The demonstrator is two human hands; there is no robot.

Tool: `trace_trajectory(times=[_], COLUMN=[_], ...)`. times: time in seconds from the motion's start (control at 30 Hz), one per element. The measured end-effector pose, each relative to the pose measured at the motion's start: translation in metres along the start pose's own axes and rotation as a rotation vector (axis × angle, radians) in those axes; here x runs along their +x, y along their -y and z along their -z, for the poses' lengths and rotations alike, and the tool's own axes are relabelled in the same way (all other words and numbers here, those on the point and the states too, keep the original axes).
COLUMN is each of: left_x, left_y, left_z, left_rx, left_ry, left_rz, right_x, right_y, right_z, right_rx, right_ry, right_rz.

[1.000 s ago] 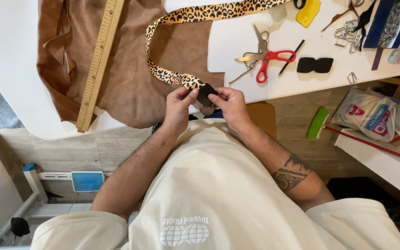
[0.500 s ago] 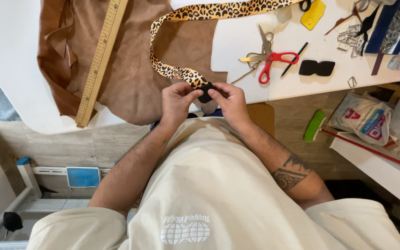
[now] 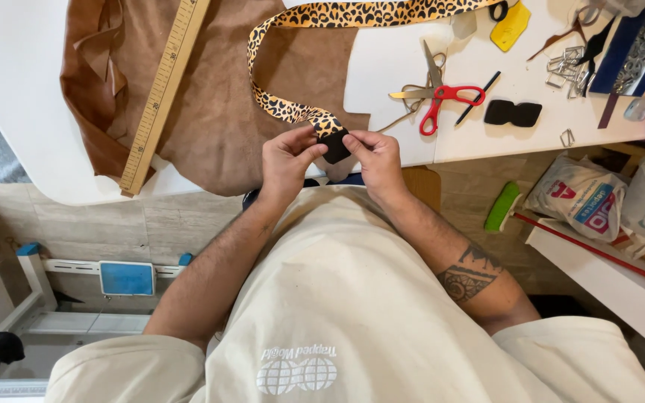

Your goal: Cutting leather patterns and measuring decorative straps for a craft project.

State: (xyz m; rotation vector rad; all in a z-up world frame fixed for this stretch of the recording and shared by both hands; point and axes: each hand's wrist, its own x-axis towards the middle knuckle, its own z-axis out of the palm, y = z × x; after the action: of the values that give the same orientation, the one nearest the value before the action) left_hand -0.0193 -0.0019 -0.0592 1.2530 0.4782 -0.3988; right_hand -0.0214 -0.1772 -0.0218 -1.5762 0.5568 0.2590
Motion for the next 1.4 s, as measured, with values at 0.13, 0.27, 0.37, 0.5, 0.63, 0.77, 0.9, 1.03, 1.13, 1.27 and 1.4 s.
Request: trace_trajectory(times=[0.13, 0.27, 0.37, 0.5, 0.63, 0.77, 0.9, 1.03, 1.13, 1.27, 1.4], left_x=[-0.002, -0.005, -0.008, -0.010, -0.008, -0.009, -0.011, -0.015, -0.015, -0.021, -0.031], left_y=[-0.002, -0.002, -0.003, 0.003, 0.013, 0.016, 0.011, 0.006, 0.009, 0.006, -0.012], left_z=[-0.002, 0.003, 0.004, 0.001, 0.002, -0.001, 0.000, 0.000, 0.000, -0.007, -0.020], left_rx=[0.013, 0.143, 0.175, 0.113, 0.030, -0.066, -0.025, 0.039, 0.054, -0.014, -0.139], left_ry=[-0.036, -0.024, -0.024, -0.051, -0.052, -0.078, -0.076, -0.070, -0.083, -0.095, -0.109], left_rz=[-0.049, -0.135, -0.152, -0.129, -0.075, -0.011, -0.019, -0.024, -0.022, -0.012, 0.006], right_x=[0.000, -0.002, -0.002, -0.002, 0.000, 0.001, 0.000, -0.001, 0.001, 0.002, 0.002], right_y=[0.003, 0.013, 0.011, 0.007, 0.001, -0.005, 0.002, 0.005, 0.006, 0.005, 0.005], right_z=[0.000, -0.002, -0.002, -0.001, 0.001, 0.002, 0.002, 0.000, -0.004, -0.008, -0.009], right_rx=[0.008, -0.005, 0.024, 0.046, 0.053, 0.055, 0.050, 0.048, 0.061, 0.083, 0.086], right_ry=[0.022, 0.063, 0.075, 0.070, 0.067, 0.078, 0.105, 0.099, 0.090, 0.057, 0.042], right_rz=[-0.002, 0.045, 0.034, 0.017, 0.007, 0.007, 0.016, 0.022, 0.021, 0.018, 0.024])
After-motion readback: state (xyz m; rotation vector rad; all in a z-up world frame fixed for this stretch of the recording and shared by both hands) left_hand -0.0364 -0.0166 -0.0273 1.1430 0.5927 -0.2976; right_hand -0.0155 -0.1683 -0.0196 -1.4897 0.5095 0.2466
